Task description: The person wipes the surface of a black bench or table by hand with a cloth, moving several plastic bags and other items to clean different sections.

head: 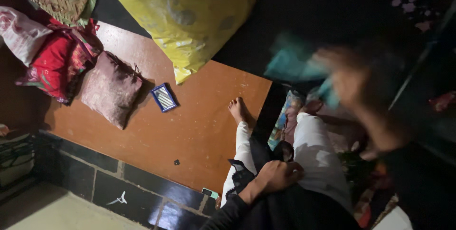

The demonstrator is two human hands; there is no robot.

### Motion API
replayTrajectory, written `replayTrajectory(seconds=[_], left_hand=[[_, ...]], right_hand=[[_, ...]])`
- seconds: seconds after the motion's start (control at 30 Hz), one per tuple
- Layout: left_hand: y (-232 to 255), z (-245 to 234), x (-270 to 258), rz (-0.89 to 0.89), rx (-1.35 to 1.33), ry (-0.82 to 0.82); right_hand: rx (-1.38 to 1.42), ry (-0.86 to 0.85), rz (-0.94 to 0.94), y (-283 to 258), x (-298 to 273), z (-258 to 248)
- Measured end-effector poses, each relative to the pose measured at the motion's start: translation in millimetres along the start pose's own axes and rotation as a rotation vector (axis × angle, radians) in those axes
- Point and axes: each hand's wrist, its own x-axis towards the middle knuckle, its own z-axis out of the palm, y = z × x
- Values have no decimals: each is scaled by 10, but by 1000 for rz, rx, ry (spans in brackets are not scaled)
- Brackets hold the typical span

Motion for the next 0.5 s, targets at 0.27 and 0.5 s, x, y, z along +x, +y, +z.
replayTrajectory(seconds=[0.27, 0.5], left_hand=[[-84, 59, -39, 12, -36, 9], [-107, 147, -4, 6, -14, 31]], right_hand=[[-619, 12, 185, 1413, 401, 130], [-417, -143, 232, 352, 937, 960]])
